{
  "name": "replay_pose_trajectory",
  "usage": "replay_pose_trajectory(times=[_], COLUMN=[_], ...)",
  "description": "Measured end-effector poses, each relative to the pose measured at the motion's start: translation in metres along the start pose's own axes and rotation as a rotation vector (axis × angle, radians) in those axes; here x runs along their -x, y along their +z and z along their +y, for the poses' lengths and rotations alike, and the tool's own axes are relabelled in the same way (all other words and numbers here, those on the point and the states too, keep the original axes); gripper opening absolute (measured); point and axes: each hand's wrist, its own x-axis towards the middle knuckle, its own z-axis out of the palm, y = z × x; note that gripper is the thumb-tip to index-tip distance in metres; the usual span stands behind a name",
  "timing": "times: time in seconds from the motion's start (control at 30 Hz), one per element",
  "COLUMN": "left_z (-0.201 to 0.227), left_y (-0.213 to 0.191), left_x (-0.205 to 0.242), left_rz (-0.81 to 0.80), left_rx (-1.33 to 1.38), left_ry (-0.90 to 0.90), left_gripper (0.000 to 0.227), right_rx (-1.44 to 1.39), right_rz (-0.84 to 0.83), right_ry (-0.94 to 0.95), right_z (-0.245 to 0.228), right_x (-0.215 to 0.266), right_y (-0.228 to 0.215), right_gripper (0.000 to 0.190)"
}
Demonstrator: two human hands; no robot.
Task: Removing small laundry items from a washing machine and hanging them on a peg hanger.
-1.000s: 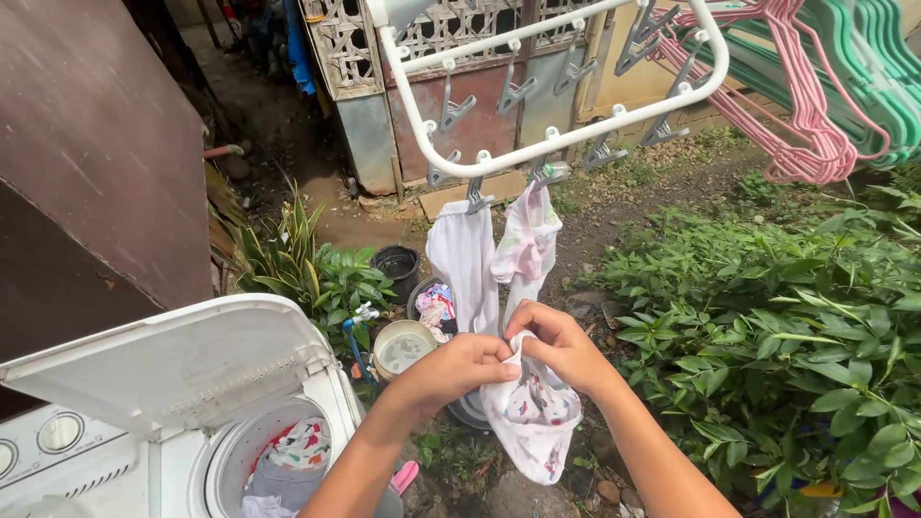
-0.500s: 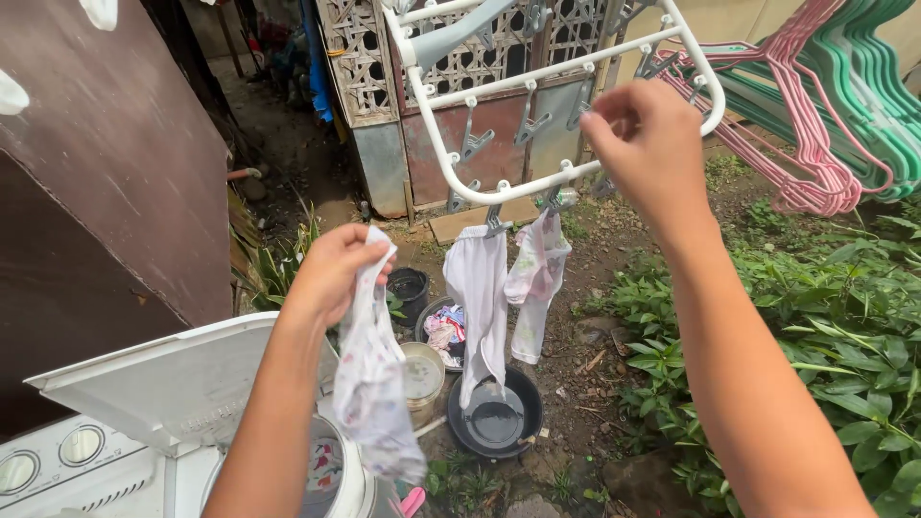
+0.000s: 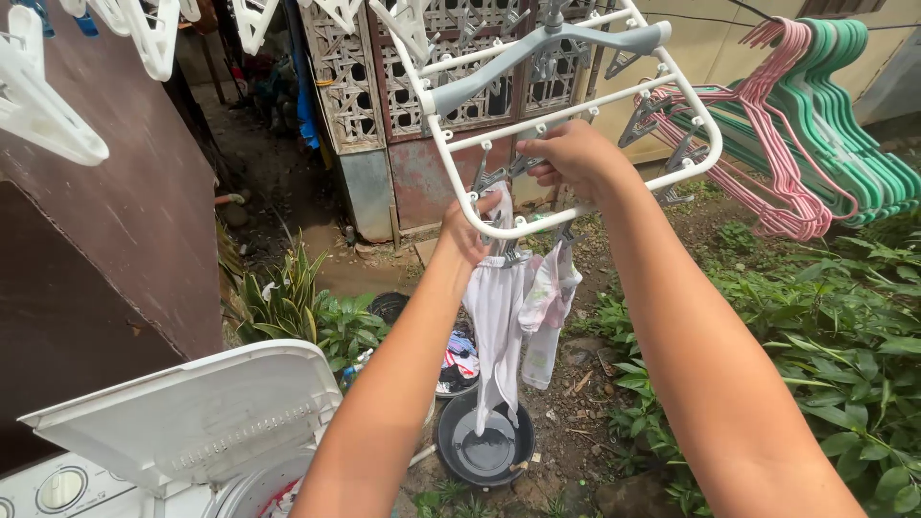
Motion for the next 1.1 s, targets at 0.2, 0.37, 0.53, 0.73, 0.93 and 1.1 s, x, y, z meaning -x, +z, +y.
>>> replay_pose_trajectory(times=[0.2, 0.37, 0.53, 0.73, 0.93, 1.1], left_z=[-0.026, -0.015, -0.016, -0.016, 0.028, 0.015], left_y=[0.024, 0.047, 0.049, 0.033, 0.005, -0.131], left_x=[-0.004, 0.023, 0.022, 0.018, 0.118, 0.302], left_rz=[-0.178, -0.162, -0.15, -0.202, 0.102, 0.383], left_rx=[0.347, 0.278, 0.253, 0.142, -0.395, -0.781], left_ry=[0.064, 0.068, 0.07, 0.17, 0.11, 0.225], left_gripper=[0.031, 0.042, 0.047, 0.034, 0.036, 0.021], right_rx=[0.124, 0.095, 0.105, 0.262, 0.678, 0.158], right_rz=[0.068, 0.064, 0.05, 0.085, 0.746, 0.223], right_ry=[-0.021, -0.061, -0.072, -0.085, -0.999, -0.908], right_z=[-0.014, -0.019, -0.025, -0.027, -0.013, 0.062], right_x=[0.015, 0.025, 0.03, 0.053, 0.16, 0.264], right_y=[0.001, 0.001, 0.007, 0.016, 0.05, 0.16], right_gripper=[0.027, 0.024, 0.021, 0.036, 0.028, 0.018])
